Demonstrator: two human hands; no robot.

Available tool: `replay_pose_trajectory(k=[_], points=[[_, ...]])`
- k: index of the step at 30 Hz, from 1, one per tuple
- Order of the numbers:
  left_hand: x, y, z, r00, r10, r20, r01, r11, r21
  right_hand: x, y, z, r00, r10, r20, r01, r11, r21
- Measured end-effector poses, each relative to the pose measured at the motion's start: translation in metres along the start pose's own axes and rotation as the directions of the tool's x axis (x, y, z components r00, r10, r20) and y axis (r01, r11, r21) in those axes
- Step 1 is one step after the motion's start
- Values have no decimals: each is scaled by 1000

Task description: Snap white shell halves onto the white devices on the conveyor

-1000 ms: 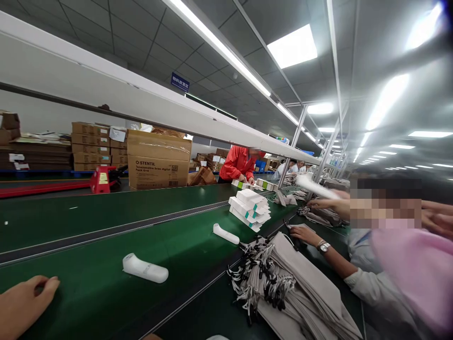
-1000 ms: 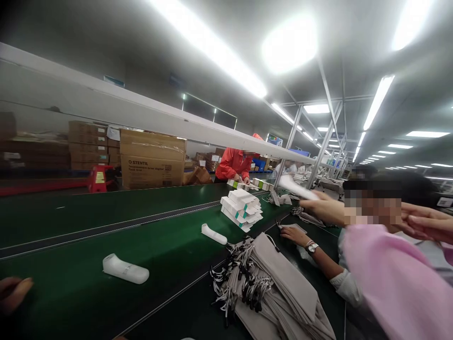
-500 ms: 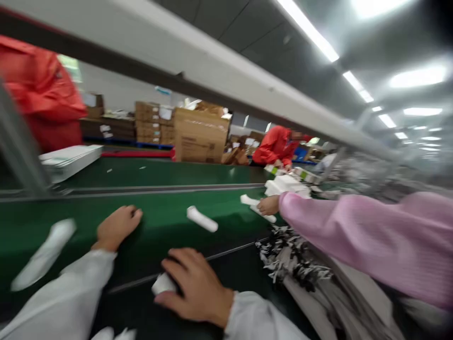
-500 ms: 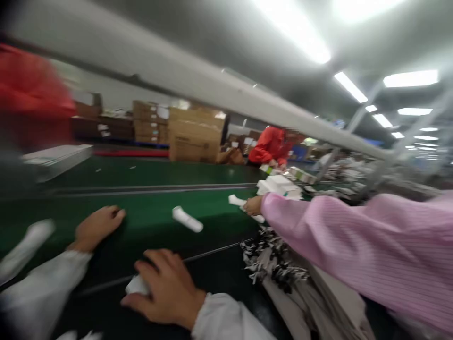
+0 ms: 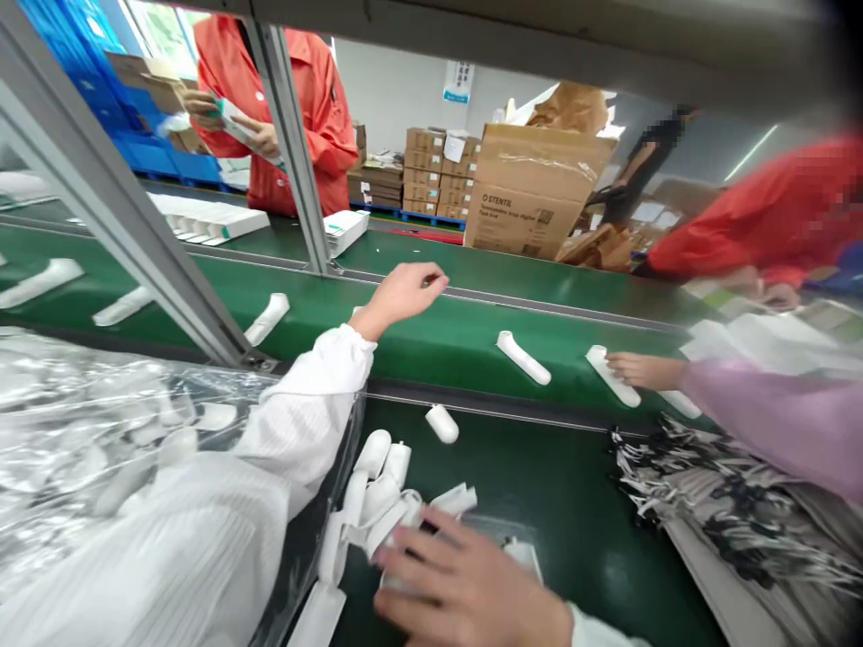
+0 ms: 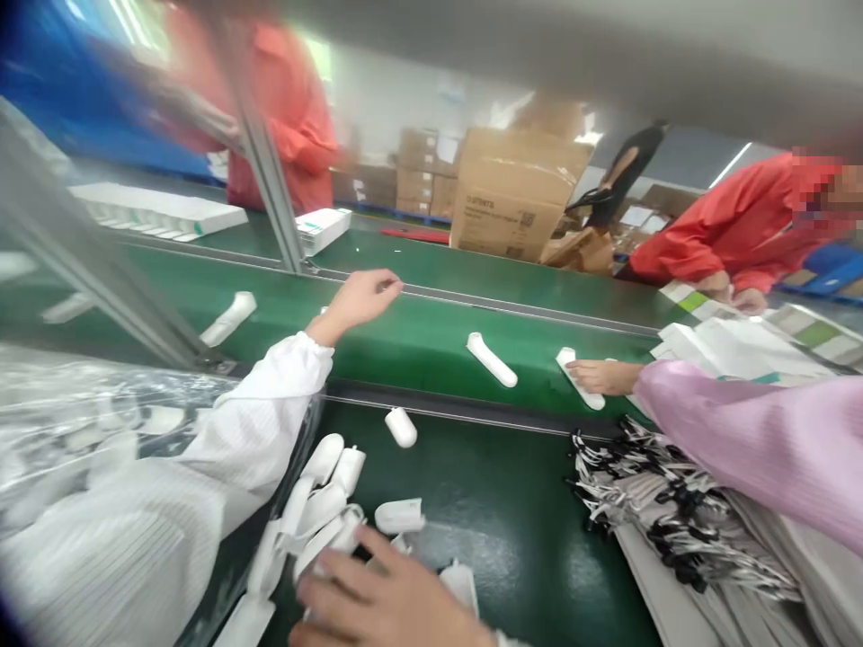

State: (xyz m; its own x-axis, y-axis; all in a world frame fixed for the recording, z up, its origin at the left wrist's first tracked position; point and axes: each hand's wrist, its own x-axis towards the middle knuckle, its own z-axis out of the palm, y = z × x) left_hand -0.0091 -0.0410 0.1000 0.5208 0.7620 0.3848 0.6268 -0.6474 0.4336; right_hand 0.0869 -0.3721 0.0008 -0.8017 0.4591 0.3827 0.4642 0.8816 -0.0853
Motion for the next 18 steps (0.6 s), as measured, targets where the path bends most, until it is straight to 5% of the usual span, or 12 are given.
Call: replay_pose_trajectory(k=[3,5,9,11,14,18], points=[[-22,45,-56,966,179,187,-185,983,17,-9,30,-25,998,15,62,-13,1000,-26],[-60,67,-85,897,228,380,-255,967,21,-13,32,-37,991,125,45,-121,990,-78],[-184,79,-109,617,365,698,-345,922,-177,-9,4,-30,992,113,-63,-117,991,-69],[-245,76,-109,548,371,750,-348,916,-199,-3,-6,-19,998,31,-46,-32,999,-30],[-309,72,-99,646,305,699,-314,942,-121,2,-1,-8,996,65,56,-65,998,4],[-348,85,-74,755,199,625,-271,962,21,-6,22,-3,985,160,59,-154,983,-96]])
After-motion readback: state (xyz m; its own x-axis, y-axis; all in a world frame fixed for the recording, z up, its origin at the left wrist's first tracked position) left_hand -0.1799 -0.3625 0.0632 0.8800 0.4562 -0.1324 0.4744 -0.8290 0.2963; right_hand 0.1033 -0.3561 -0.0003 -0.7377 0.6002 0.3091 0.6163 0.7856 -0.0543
